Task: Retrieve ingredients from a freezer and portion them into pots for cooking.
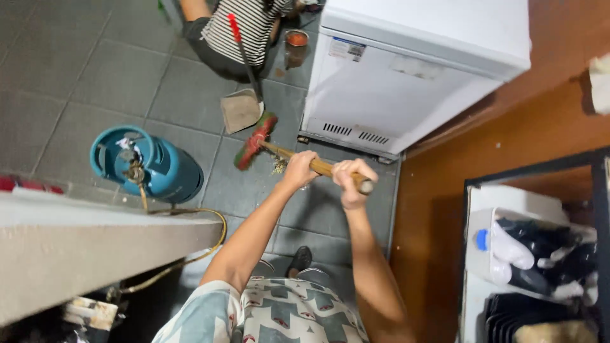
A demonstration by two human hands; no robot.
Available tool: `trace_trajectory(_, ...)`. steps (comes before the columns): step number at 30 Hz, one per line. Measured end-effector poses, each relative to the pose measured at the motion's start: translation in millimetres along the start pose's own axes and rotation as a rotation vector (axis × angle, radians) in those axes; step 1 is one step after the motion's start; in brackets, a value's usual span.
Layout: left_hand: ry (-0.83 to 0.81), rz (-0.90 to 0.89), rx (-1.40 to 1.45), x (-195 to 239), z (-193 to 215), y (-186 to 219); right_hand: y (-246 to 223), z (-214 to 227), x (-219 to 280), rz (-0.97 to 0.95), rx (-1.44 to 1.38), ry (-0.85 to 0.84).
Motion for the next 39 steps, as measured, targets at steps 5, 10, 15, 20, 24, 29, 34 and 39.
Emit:
trace_trajectory(5, -0.109, -0.054, 0.068, 29.4, -33.5, -51.8, 14.3, -18.0, 40.5, -0.054, 0.123, 0.17)
trace_trajectory(10, -0.297, -0.084, 0.099, 47.9, -55.9, -15.3, -42.2, -40.9, 50.8, -0.101, 0.194, 0.234)
trace_trajectory(15, -0.394, -0.132, 0.274, 74.8, -44.0, 57.1, -87.9, -53.0, 70.5, -0.133, 0.213, 0.176)
trace_trajectory(20, -0.376, -0.146, 0.241, 82.1, -30.0, 105.6, -131.7, -50.5, 69.2, 0.02, 0.058, 0.15)
trace_trajectory(24, -0.227, -0.112, 0.216, 92.0, -16.1, 112.1, -143.6, -38.7, 66.6, 0.038, -0.015, 0.295)
trace_trajectory(29, -0.115, 0.0, 0.177, 117.7, -51.0, 36.5, -54.8, 4.9, 120.7, -0.092, 0.031, 0.643)
trace_trajectory(34, -0.171, 0.191, 0.13, 108.5, -86.2, 31.3, -45.4, 42.6, 121.3, -0.178, 0.015, 0.575)
trace_trajectory(39, -0.089, 0.3, 0.192, 67.7, -86.9, 70.6, -75.1, 52.0, 50.4, -0.275, 0.081, 0.358)
Point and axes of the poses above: each hand's wrist, its own x-axis away from the middle knuckle, its own z-axis out of the back of the hand, y = z × x, the point moved 9 cm from there along -x, towards the middle knuckle, and after that the axes turned 8 degrees about -y, right-handed, at the moved point
